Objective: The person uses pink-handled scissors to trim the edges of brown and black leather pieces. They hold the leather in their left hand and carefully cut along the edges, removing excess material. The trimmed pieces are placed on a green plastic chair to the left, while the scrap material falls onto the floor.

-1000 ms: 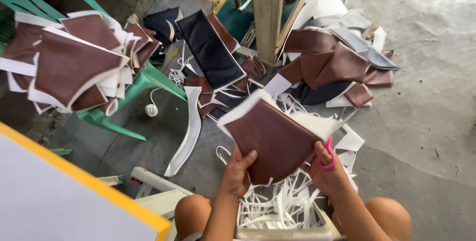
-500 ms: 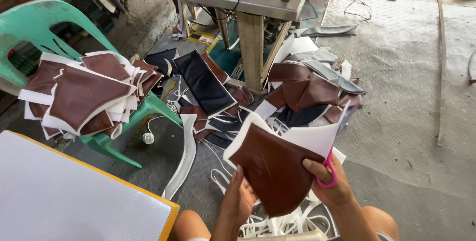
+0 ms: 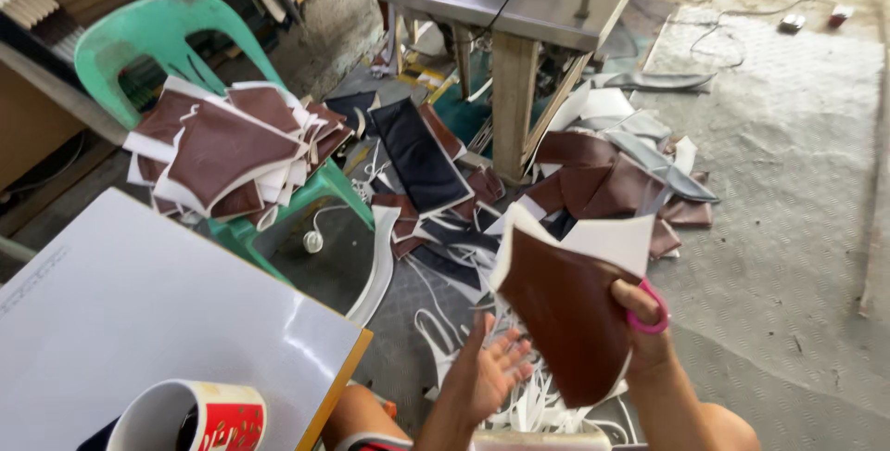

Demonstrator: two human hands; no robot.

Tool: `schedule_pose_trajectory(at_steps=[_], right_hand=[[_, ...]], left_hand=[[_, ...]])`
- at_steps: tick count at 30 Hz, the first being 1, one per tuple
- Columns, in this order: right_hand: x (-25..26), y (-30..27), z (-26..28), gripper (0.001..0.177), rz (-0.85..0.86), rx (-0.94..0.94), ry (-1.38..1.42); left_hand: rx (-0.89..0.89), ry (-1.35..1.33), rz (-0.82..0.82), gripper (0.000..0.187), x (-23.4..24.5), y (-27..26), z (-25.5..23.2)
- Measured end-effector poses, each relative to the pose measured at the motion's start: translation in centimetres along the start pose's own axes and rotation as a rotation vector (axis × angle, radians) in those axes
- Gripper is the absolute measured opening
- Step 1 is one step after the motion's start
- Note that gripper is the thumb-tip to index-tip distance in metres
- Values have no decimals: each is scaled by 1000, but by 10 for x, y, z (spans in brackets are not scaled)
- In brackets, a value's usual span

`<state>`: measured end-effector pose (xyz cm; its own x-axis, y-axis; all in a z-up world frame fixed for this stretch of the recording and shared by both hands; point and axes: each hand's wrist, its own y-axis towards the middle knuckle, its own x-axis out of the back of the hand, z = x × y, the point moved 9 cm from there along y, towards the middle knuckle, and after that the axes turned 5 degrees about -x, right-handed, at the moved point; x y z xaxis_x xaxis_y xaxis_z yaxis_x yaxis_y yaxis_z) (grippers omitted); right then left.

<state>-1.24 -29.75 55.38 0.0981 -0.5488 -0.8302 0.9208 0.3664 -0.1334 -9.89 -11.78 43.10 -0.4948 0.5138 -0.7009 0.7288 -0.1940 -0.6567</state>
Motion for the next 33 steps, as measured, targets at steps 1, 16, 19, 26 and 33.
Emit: schedule_pose_trajectory(at_steps=[1, 16, 19, 26, 33], right_hand=[[4, -5, -4, 52, -54, 26, -11], [54, -77, -1, 38, -361, 156, -345], [45, -96, -21, 42, -328, -112, -599], [-51, -128, -85, 78, 142, -334, -721], [-78, -96, -88, 82, 100, -293, -541]], left_hand=[[-19, -17, 124, 81, -7, -10, 6], [-199, 101, 449, 52, -85, -61, -12], [-388, -36, 539, 43, -115, -66, -63], [-535, -147, 580, 36, -152, -87, -104], [-610, -271, 468, 36, -158, -92, -96]])
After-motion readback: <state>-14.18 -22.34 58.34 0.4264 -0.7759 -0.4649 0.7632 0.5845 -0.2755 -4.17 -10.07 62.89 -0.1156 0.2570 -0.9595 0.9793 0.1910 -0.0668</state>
